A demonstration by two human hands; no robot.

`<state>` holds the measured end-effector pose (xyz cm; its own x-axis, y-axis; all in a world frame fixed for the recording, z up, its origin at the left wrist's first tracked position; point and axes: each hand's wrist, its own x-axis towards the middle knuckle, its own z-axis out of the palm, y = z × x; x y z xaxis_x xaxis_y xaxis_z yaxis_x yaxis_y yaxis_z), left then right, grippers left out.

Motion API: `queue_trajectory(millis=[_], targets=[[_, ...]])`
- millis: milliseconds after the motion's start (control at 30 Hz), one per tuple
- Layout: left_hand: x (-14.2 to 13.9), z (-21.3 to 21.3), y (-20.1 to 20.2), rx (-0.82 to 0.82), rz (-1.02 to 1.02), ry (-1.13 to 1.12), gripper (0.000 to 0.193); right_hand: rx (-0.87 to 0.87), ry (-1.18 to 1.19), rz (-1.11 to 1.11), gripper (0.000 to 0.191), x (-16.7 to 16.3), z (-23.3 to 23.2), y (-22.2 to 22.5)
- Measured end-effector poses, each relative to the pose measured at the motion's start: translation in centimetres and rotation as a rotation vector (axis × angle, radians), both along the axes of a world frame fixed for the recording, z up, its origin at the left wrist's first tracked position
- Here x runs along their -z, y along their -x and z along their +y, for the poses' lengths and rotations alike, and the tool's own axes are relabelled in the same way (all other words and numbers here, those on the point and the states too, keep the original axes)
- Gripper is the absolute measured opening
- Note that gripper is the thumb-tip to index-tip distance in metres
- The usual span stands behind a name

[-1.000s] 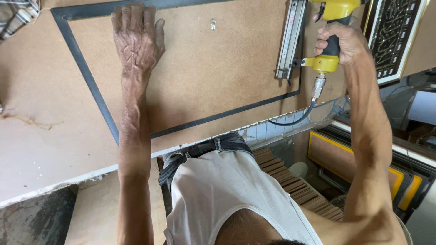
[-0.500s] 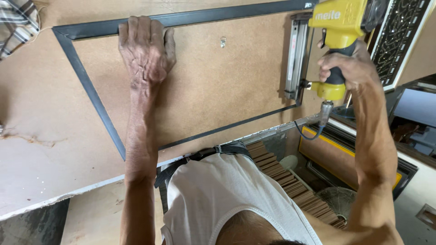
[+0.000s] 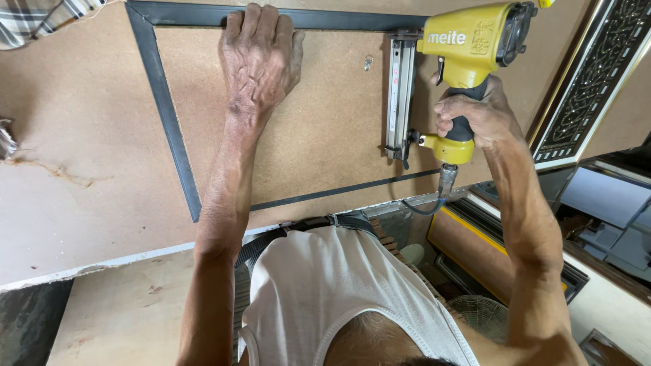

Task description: The person assembles picture frames on a workbench. They align black molding strips around MDF backing boards, fasten the strips with a pneumatic nail gun, wipe a framed calligraphy piece with a cloth, and stack finished frame stock aside while positioning a completed frame.

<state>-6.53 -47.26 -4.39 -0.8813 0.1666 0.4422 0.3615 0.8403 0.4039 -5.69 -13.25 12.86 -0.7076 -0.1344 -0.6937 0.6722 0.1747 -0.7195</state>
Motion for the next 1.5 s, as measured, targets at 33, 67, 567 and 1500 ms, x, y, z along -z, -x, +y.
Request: queue_trajectory(millis=[33, 67, 567, 1500], targets=[[0.0, 0.0, 0.0, -0.006, 0.012, 0.001, 0.024, 0.007, -0.004, -0.003, 0.040, 0.0, -0.1, 0.0], [0.1, 0.1, 0.0, -0.002, 0.010, -0.007, 0.024, 0.011, -0.013, 0.002, 0.041, 0.0, -0.1, 0.0], [1.0, 0.3, 0.1, -0.016, 0.039, -0.020, 0.022, 0.002, -0.085, -0.013, 0.042, 0.0, -0.5, -0.1], [0.4, -11.6, -5.2, -0.153, -0.083, -0.323, 0.062, -0.410, -0.084, -0.009, 0.040, -0.8, -22.2, 3.0]])
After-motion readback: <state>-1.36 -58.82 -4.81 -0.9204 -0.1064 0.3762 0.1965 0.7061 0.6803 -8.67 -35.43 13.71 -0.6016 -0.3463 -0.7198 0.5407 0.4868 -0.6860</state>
